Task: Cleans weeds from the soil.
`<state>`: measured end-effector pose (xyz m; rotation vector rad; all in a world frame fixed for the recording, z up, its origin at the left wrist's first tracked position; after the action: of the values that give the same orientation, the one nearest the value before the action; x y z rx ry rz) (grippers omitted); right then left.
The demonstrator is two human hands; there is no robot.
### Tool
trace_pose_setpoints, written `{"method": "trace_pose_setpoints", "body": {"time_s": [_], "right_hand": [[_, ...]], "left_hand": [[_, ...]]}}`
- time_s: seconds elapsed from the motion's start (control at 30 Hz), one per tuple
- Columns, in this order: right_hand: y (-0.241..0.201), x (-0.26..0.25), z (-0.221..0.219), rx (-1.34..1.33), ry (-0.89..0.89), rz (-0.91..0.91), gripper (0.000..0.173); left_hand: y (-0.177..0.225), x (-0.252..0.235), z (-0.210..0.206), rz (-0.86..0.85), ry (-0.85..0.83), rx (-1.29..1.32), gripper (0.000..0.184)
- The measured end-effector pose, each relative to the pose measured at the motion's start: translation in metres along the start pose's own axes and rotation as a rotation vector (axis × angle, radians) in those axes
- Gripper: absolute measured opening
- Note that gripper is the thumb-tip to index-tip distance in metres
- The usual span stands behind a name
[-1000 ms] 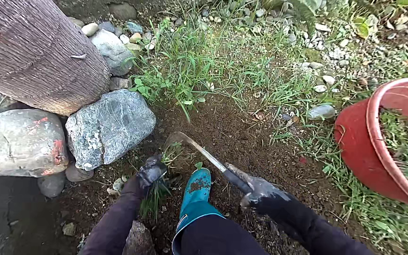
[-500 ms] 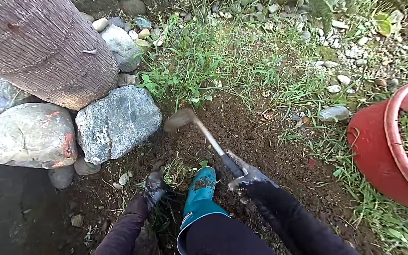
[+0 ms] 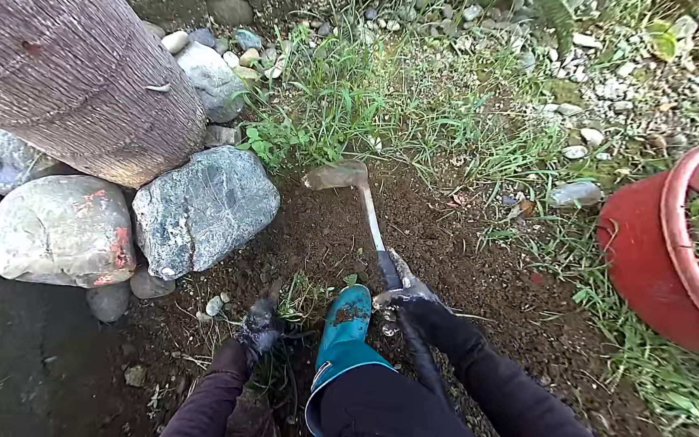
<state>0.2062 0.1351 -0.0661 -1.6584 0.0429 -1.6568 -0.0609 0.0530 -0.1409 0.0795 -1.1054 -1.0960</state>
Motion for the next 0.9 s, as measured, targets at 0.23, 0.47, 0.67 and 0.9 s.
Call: {"method": "trace_pose_setpoints", "body": {"time_s": [0.23, 0.47, 0.67, 0.9], "right_hand": [[0.01, 0.037, 0.05, 0.422, 0.027, 0.023, 0.096], [0.03, 0.043, 0.06, 0.304, 0.12, -0.057, 0.099], [0.03, 0.087, 0.085, 0.312, 0.133, 0.017, 0.106], [0.041, 0.047, 0.039, 0.689, 0.028, -0.03, 0.102]], "left_hand": [[-0.041, 0.007, 0.055, 0.132, 0.373, 0.169, 0.066], [-0.071, 0.001, 0.064, 0.3, 0.442, 0.143, 0.068], [-0.049, -0.002, 0.002, 0.406, 0.025, -0.091, 0.115], [-0.024, 0.001, -0.031, 0.393, 0.12, -0.085, 0.064]]}}
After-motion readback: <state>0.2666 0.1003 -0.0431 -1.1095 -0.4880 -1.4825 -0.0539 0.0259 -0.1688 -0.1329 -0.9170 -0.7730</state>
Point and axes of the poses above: each hand's wrist, its own x-axis away from the middle knuckle, its own z-axis out of the back of the hand, y = z × x, the point moved 9 cm from there along -x, towards the middle knuckle, and after that the axes turned 2 degrees about x, right-handed, at the moved point
